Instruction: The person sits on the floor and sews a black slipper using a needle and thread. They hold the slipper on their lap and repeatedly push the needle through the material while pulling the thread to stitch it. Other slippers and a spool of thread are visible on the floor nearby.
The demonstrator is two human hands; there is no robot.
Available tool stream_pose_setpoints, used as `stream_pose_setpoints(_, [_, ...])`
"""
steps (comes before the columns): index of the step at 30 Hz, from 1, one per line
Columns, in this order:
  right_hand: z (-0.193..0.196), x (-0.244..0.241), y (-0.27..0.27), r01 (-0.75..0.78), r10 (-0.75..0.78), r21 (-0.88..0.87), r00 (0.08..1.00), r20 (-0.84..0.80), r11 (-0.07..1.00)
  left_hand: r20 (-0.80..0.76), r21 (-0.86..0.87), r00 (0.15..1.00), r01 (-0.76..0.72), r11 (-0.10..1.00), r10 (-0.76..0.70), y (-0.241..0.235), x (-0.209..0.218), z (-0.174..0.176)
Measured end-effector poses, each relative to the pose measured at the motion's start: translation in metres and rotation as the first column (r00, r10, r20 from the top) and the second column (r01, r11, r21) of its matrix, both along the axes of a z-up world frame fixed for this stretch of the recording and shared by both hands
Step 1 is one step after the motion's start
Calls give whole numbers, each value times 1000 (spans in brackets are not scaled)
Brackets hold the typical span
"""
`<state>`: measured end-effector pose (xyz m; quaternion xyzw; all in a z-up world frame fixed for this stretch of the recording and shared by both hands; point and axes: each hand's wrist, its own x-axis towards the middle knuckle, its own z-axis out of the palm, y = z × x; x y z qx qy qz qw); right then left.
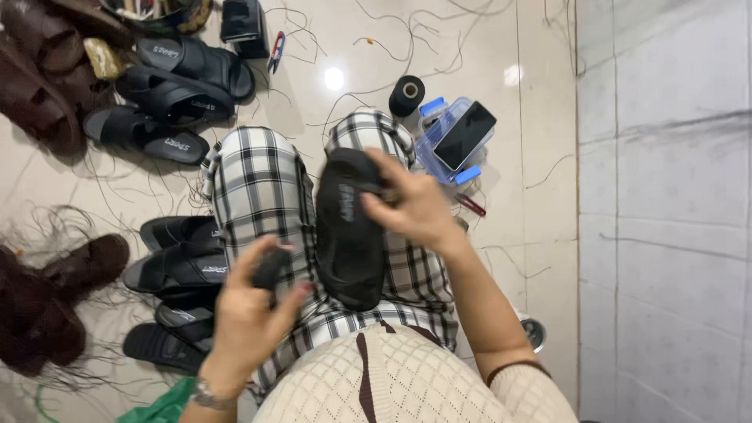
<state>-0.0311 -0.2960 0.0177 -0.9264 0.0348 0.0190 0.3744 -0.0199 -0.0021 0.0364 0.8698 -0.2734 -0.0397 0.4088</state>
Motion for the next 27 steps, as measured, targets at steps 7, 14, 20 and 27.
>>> stream_pose_setpoints(7, [-46,-36,-48,126,-162,736,987,-23,665,-76,50,951,305,951,-301,-24,-27,-31])
stream_pose_setpoints(14, [-61,-29,-47,72,-166,831,986,25,552,-27,18,970,243,970,-242,-24,-26,-26])
stream_pose_setpoints(20, [0,-23,-23,146,-189,344,977,95,927,-296,-53,919,257,965,-261,-8,-29,-23])
stream_pose_setpoints(27, [8,19,29,92,-60,-203,985,160,975,-218,320,952,-138,937,214,53,-1,-30])
